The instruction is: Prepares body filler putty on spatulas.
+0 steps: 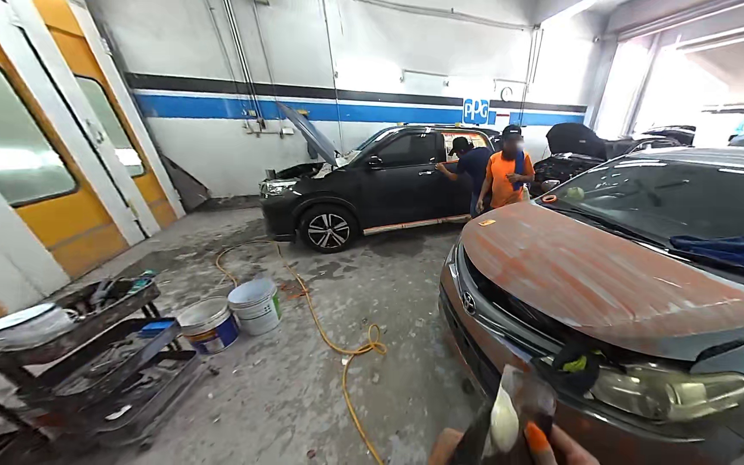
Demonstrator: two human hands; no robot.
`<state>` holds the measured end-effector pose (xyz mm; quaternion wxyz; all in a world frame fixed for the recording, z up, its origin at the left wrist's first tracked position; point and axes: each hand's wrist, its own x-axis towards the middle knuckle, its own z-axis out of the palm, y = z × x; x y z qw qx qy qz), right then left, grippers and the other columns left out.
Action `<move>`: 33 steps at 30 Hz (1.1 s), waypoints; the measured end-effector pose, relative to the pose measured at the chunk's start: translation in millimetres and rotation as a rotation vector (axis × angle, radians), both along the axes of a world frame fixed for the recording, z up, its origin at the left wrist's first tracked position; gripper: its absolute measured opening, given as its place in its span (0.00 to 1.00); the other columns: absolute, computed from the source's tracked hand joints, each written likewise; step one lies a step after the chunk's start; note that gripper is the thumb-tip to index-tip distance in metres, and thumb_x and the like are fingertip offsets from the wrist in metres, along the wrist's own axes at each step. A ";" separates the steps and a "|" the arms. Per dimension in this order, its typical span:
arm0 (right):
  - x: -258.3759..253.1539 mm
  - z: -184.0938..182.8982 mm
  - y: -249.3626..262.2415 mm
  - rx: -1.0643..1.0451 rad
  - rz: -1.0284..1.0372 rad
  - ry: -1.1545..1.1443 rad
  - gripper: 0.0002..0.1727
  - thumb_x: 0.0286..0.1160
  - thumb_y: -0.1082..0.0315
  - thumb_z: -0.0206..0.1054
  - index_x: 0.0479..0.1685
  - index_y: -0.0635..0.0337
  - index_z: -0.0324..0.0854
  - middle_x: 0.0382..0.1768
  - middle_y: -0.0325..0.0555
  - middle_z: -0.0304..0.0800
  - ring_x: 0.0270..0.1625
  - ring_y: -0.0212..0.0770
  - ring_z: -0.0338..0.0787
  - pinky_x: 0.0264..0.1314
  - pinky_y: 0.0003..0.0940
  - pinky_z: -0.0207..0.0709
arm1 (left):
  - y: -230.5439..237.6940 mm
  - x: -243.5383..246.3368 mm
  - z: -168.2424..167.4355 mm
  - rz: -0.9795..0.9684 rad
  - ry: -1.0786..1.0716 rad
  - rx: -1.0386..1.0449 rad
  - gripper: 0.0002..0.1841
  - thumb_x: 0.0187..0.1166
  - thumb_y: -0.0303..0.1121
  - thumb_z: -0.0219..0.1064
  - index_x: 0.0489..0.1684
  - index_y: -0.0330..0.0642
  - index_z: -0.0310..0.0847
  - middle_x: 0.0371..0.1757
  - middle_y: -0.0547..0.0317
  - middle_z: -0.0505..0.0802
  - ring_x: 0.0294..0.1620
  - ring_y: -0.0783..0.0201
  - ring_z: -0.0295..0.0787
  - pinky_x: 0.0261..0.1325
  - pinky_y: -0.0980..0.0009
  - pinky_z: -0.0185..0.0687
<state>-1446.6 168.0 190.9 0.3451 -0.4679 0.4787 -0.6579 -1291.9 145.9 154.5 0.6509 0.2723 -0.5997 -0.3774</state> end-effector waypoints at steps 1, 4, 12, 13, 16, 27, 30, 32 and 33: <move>2.1 5.5 -10.2 -0.067 -0.035 -0.019 0.10 0.84 0.72 0.61 0.42 0.63 0.88 0.30 0.36 0.94 0.35 0.29 0.93 0.43 0.31 0.90 | -2.7 5.0 -1.1 -0.004 -0.025 -0.009 0.27 0.92 0.53 0.49 0.55 0.36 0.82 0.47 0.66 0.89 0.52 0.83 0.84 0.62 0.76 0.82; 9.3 14.9 -36.3 -0.292 -0.096 -0.074 0.09 0.81 0.73 0.65 0.44 0.50 0.91 0.38 0.26 0.97 0.42 0.23 0.94 0.50 0.25 0.90 | -7.5 18.5 1.1 0.114 0.117 0.080 0.19 0.89 0.55 0.53 0.55 0.56 0.85 0.48 0.81 0.93 0.51 0.86 0.88 0.62 0.78 0.84; 11.3 9.3 -103.3 -0.125 0.553 0.674 0.11 0.78 0.65 0.71 0.38 0.66 0.91 0.36 0.50 0.94 0.39 0.39 0.93 0.45 0.41 0.87 | -62.7 52.6 27.9 0.662 0.289 0.127 0.16 0.91 0.49 0.53 0.42 0.53 0.83 0.30 0.84 0.94 0.34 0.84 0.92 0.43 0.81 0.91; 7.0 13.3 -114.8 -0.130 0.509 0.770 0.09 0.78 0.66 0.71 0.43 0.63 0.93 0.41 0.50 0.95 0.42 0.43 0.94 0.47 0.46 0.88 | -71.3 53.0 28.2 0.710 0.271 0.106 0.17 0.91 0.50 0.53 0.41 0.53 0.82 0.30 0.85 0.93 0.34 0.85 0.92 0.43 0.82 0.91; 13.9 17.4 -147.1 -0.255 0.226 0.678 0.11 0.77 0.70 0.69 0.51 0.63 0.94 0.47 0.50 0.96 0.50 0.39 0.95 0.56 0.38 0.89 | -106.7 45.7 25.8 0.813 0.221 0.007 0.18 0.89 0.54 0.54 0.46 0.52 0.81 0.37 0.90 0.93 0.42 0.89 0.91 0.53 0.84 0.89; 16.8 4.6 -261.3 -0.336 0.298 0.589 0.12 0.78 0.72 0.69 0.53 0.58 0.95 0.47 0.49 0.96 0.52 0.41 0.94 0.59 0.39 0.88 | -243.3 -6.1 19.2 0.855 0.133 -0.090 0.25 0.90 0.56 0.50 0.49 0.43 0.82 0.42 0.79 0.91 0.48 0.87 0.87 0.58 0.81 0.84; 8.8 12.1 -297.4 -0.323 0.264 0.621 0.11 0.76 0.72 0.69 0.50 0.56 0.95 0.45 0.46 0.97 0.49 0.39 0.95 0.55 0.40 0.89 | -270.8 2.0 21.8 0.858 0.123 -0.074 0.23 0.91 0.53 0.51 0.48 0.40 0.80 0.40 0.86 0.90 0.48 0.92 0.87 0.59 0.85 0.84; 17.4 12.0 -306.8 -0.297 0.208 0.624 0.11 0.75 0.73 0.69 0.50 0.59 0.95 0.45 0.49 0.97 0.47 0.41 0.95 0.53 0.40 0.90 | -281.2 2.4 20.1 0.811 0.109 -0.084 0.21 0.92 0.51 0.51 0.49 0.43 0.80 0.42 0.86 0.89 0.51 0.91 0.85 0.62 0.84 0.82; 24.1 10.5 -310.1 -0.294 0.220 0.664 0.12 0.76 0.73 0.69 0.52 0.58 0.95 0.46 0.50 0.97 0.48 0.44 0.96 0.54 0.43 0.90 | -287.4 4.1 20.3 0.803 0.121 -0.090 0.21 0.92 0.49 0.50 0.51 0.39 0.80 0.44 0.81 0.89 0.53 0.89 0.84 0.64 0.82 0.81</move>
